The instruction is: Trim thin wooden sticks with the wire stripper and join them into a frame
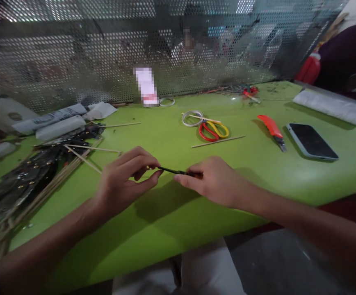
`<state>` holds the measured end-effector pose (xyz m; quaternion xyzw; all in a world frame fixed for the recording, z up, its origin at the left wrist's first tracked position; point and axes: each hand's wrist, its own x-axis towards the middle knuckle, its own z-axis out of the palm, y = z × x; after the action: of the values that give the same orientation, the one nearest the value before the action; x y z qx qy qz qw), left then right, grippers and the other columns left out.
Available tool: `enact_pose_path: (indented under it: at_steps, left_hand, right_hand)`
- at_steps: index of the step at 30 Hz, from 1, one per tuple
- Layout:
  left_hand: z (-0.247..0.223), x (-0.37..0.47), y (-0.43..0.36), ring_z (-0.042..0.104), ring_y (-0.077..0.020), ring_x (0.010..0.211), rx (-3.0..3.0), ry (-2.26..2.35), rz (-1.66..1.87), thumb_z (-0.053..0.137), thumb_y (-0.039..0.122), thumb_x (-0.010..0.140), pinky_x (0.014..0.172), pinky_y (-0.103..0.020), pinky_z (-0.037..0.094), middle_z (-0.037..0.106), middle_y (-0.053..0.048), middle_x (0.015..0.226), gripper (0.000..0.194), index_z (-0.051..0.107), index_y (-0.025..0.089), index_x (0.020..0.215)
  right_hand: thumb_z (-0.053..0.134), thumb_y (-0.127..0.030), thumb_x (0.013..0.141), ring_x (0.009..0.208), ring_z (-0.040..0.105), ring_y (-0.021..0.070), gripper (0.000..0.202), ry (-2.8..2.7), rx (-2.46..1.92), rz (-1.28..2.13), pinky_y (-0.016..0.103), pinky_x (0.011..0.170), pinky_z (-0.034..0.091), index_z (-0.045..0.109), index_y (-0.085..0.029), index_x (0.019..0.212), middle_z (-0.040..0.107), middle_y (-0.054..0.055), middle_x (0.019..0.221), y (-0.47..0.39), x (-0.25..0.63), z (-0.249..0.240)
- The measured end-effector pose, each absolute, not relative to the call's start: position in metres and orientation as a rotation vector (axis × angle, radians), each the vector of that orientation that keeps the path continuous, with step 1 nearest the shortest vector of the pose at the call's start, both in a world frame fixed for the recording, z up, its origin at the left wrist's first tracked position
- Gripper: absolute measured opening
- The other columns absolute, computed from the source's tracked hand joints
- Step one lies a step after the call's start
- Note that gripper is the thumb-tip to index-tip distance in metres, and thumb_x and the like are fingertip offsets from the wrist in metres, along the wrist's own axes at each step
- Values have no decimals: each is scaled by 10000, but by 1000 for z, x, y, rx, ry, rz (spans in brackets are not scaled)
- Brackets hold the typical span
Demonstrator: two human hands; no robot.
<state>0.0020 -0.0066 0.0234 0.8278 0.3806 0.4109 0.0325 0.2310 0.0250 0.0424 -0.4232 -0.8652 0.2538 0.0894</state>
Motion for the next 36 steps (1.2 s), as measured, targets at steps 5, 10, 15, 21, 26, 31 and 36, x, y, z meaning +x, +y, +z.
enact_pose_path:
  at_steps: [5,10,15,21,26,31,36]
  left_hand:
    - [22,0,-4,562,-114,673,2529,1131,1276,575,48,859,557,-224,463,649,-57,819,114,652,124,897]
    - [16,-1,-1,589,-134,715,2674,1147,1204,539,97,918,580,-243,492,651,-69,825,105,644,97,912]
    - [34,-7,2,568,-117,710,2637,1193,1149,540,121,936,595,-225,473,644,-57,849,91,622,95,906]
    - [88,-46,-19,494,-103,710,2349,1359,970,543,145,936,646,-236,415,578,-9,855,55,576,154,894]
    - [94,-77,-63,491,-103,727,2280,1465,1122,550,109,915,657,-228,407,570,1,839,73,566,177,894]
    - [75,-82,-111,502,-104,728,2393,1563,1204,550,11,875,652,-223,403,578,-5,820,166,551,173,912]
    - [32,-52,-130,523,-134,716,2592,1476,1276,561,-6,850,710,-277,429,605,-6,773,187,533,171,904]
  right_hand:
    - [462,-551,931,568,475,124,470,-2548,-1270,752,274,513,281,599,-184,672,566,-14,598,23,234,41]
    - [487,-529,919,569,496,133,434,-2504,-1277,757,268,517,301,640,-181,711,598,0,612,20,236,41]
    - [527,-469,896,630,543,151,323,-2425,-1328,799,260,566,376,634,-183,793,646,19,709,26,239,45]
    - [673,-266,720,985,594,247,322,-2758,-819,701,372,885,457,618,-155,1017,661,123,1071,22,194,42]
    - [666,-408,784,969,585,216,365,-2957,-142,579,358,926,433,584,-186,1061,669,83,1081,2,122,22]
    - [679,-508,744,901,586,242,434,-3159,-102,258,375,855,433,627,-157,995,676,102,999,21,95,22]
    - [671,-379,753,768,578,253,352,-3070,-611,194,366,699,435,646,-113,982,662,141,860,85,137,38]
